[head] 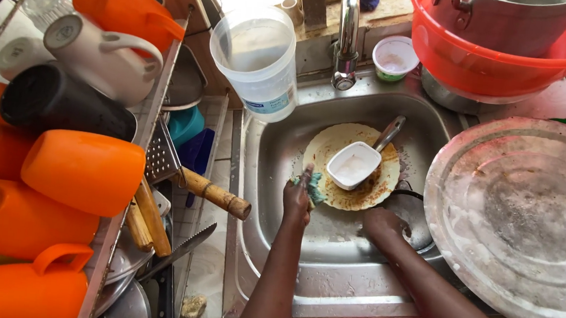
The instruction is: The person washes a stack of dirty dishes in a kitchen sink. They use a sponge and running water to scrub a plate, a small container, and a strainer, rinsing each item before placing it aside.
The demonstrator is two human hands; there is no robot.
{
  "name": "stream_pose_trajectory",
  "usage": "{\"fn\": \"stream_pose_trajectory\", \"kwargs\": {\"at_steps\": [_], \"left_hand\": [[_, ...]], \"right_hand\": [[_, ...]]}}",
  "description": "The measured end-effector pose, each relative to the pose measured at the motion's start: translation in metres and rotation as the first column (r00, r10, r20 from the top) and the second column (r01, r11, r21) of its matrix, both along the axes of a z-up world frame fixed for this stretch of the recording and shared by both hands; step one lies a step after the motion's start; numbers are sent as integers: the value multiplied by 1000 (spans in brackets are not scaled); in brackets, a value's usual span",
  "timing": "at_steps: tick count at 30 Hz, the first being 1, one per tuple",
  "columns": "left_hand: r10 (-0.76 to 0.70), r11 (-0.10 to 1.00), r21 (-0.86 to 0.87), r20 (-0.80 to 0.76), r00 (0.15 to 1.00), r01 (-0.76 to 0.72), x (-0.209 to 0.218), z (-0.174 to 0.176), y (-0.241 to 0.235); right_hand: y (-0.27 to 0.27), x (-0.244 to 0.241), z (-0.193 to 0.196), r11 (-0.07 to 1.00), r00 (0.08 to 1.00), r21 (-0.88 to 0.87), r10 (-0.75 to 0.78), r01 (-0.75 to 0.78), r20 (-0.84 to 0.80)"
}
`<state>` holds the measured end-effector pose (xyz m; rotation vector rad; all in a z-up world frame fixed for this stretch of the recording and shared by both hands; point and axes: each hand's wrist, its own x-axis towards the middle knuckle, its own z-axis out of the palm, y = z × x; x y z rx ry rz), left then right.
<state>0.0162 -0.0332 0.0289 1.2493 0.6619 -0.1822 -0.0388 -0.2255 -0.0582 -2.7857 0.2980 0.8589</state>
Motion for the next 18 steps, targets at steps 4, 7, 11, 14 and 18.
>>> {"fn": "stream_pose_trajectory", "kwargs": {"at_steps": [4,7,11,14,18], "left_hand": [[55,997,-65,133,990,-46,3,-38,-6],[92,977,-205,158,983,-58,0,-10,-6],[83,976,-209,83,993,-64,-4,15,-1],[46,929,-369,175,984,22,13,-37,9],[108,954,-298,213,971,-40,43,-58,12]], "right_hand": [[-29,17,-109,997,997,-22,-73,73,-15],[-33,9,-93,958,964,103,-267,266,-5],[7,-15,82,936,944,137,-311,324,-110],[7,-24,122,971,978,119,-209,208,-2],[4,-19,213,941,895,257,-300,220,331]]}}
